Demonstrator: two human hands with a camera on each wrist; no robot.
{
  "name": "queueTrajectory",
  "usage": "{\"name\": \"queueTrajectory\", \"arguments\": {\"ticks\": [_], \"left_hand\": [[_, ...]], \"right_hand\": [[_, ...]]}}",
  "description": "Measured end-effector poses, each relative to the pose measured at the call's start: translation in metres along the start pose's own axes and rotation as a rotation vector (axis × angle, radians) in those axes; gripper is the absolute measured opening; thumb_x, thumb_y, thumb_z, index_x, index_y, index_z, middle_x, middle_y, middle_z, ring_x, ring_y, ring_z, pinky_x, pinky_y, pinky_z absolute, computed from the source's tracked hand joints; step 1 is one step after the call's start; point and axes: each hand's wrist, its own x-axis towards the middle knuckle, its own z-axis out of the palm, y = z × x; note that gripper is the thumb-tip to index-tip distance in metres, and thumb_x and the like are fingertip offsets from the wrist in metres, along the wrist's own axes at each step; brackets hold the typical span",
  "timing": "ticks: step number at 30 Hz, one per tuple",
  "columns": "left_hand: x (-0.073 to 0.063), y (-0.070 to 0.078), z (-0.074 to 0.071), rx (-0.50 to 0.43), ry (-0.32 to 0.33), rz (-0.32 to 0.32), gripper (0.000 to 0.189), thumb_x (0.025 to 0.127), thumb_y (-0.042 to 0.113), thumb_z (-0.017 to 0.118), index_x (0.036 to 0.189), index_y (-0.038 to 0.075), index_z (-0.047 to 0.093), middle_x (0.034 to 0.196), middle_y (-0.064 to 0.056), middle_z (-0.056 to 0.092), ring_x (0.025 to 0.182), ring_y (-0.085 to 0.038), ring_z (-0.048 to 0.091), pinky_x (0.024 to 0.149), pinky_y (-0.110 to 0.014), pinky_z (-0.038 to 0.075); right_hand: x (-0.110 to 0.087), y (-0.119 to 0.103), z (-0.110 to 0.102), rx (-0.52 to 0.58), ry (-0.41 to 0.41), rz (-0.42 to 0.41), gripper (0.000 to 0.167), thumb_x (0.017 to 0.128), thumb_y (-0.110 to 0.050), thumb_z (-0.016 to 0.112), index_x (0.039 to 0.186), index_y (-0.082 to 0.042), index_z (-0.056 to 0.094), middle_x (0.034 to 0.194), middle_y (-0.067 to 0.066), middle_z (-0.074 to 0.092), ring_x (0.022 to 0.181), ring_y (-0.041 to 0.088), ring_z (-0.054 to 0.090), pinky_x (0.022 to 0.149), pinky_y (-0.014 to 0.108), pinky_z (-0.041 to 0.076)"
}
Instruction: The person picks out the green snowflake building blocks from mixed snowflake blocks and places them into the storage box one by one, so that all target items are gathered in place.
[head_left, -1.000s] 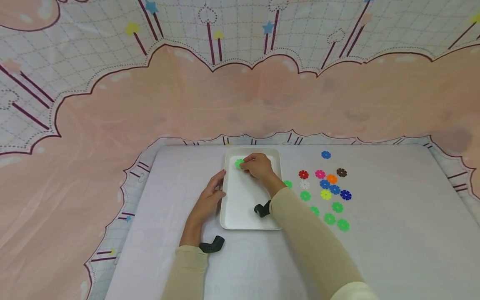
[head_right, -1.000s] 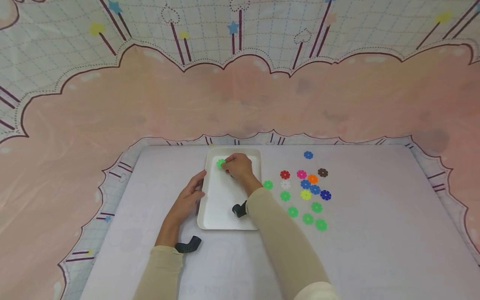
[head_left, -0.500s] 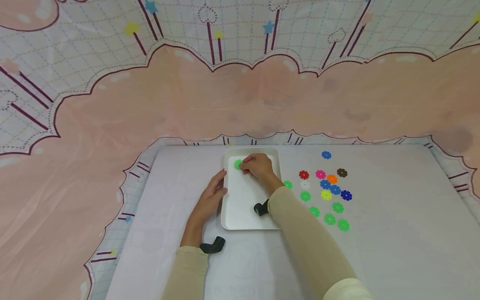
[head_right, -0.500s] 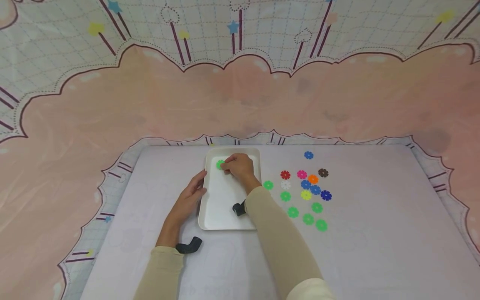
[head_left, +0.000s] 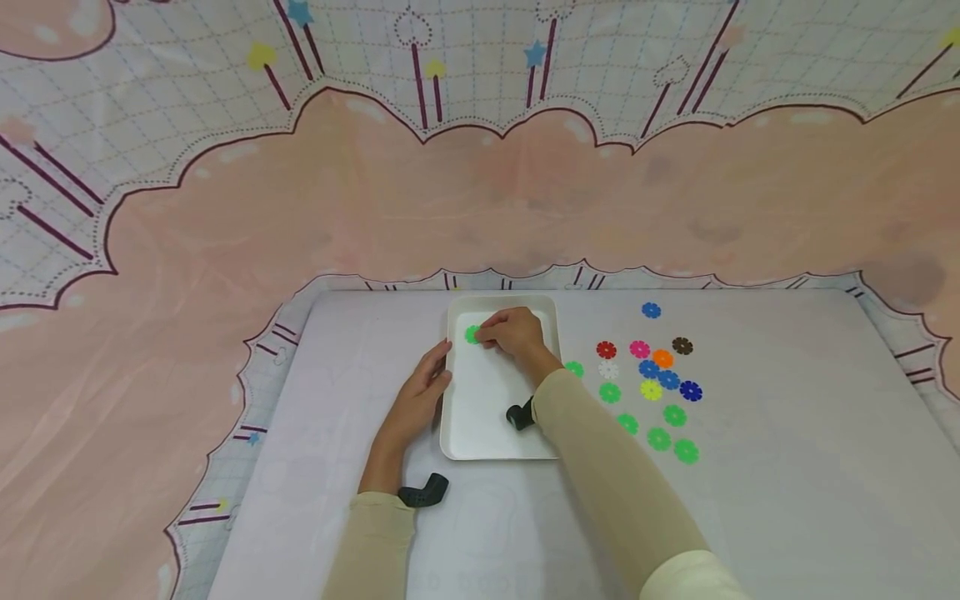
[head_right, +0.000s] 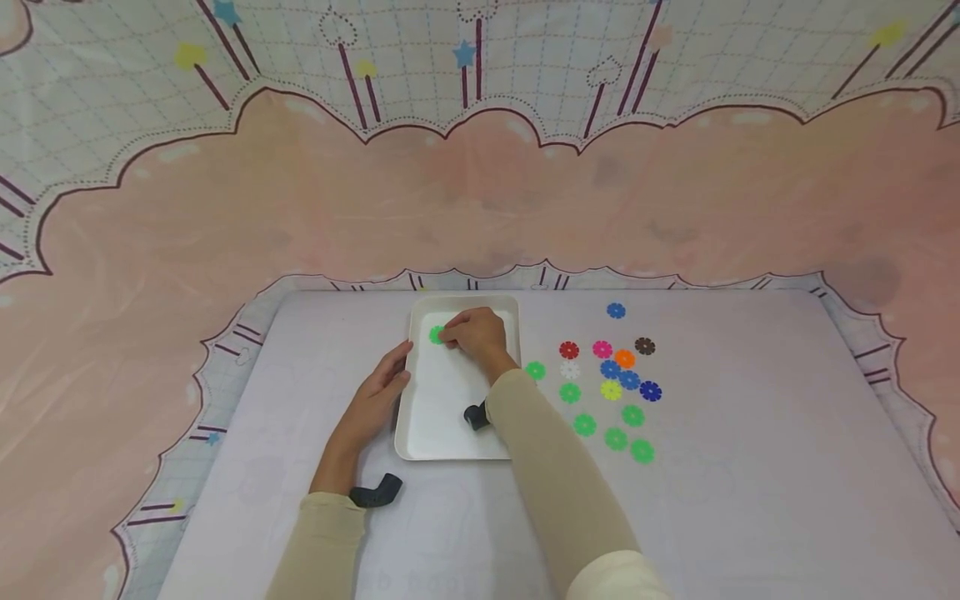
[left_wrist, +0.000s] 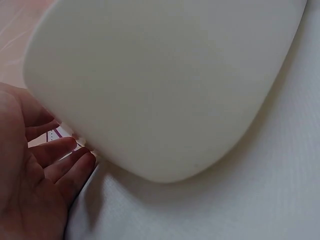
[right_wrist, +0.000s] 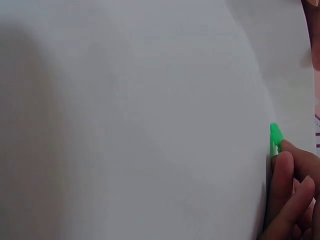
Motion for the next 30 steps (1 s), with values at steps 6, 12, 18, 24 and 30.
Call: {"name": "queueTrajectory", "arguments": {"ticks": [6, 12, 18, 24, 30], "left_hand": [[-0.0004, 0.0008, -0.0001, -0.006, 0.004, -0.004, 0.052, 0.108, 0.016, 0.048, 0.159, 0.018, 0.036, 0.168, -0.001, 0.028, 0.156, -0.027, 0.028, 0.124, -0.051, 0.029], [0.0002, -0.0012, 0.0000, -0.020, 0.002, -0.005, 0.052, 0.108, 0.016, 0.048, 0.159, 0.019, 0.036, 0.168, -0.001, 0.029, 0.156, -0.026, 0.027, 0.124, -0.051, 0.029], [0.0007, -0.0019, -0.0002, -0.001, -0.001, 0.010, 0.052, 0.109, 0.015, 0.047, 0.159, 0.017, 0.035, 0.168, -0.002, 0.029, 0.155, -0.026, 0.028, 0.124, -0.051, 0.028], [-0.0006, 0.0026, -0.0004, 0.015, -0.010, 0.018, 0.053, 0.109, 0.014, 0.046, 0.160, 0.014, 0.033, 0.169, -0.004, 0.028, 0.156, -0.028, 0.026, 0.125, -0.052, 0.026], [0.0013, -0.0025, -0.0002, -0.008, -0.013, 0.036, 0.052, 0.109, 0.012, 0.046, 0.159, 0.013, 0.033, 0.168, -0.005, 0.028, 0.156, -0.029, 0.027, 0.124, -0.053, 0.027]], "right_hand": [[0.0032, -0.0017, 0.0010, -0.034, -0.006, 0.032, 0.015, 0.077, -0.022, 0.091, 0.083, -0.014, 0.080, 0.067, 0.001, 0.074, 0.056, 0.008, 0.063, 0.050, 0.019, 0.046], [0.0050, -0.0037, 0.0001, -0.029, -0.020, 0.069, 0.015, 0.076, -0.020, 0.091, 0.082, -0.013, 0.079, 0.068, 0.002, 0.074, 0.053, 0.008, 0.063, 0.050, 0.018, 0.048], [0.0037, -0.0044, -0.0005, 0.005, -0.036, 0.072, 0.015, 0.075, -0.015, 0.091, 0.082, -0.010, 0.078, 0.067, 0.002, 0.073, 0.051, 0.007, 0.063, 0.049, 0.017, 0.050], [-0.0005, -0.0056, -0.0019, 0.023, -0.039, 0.055, 0.015, 0.076, -0.013, 0.090, 0.083, -0.008, 0.077, 0.066, 0.002, 0.072, 0.051, 0.006, 0.063, 0.049, 0.016, 0.051], [-0.0002, -0.0054, -0.0021, 0.010, -0.037, 0.060, 0.016, 0.076, -0.013, 0.090, 0.083, -0.008, 0.077, 0.065, 0.002, 0.072, 0.051, 0.006, 0.063, 0.049, 0.016, 0.051]]}}
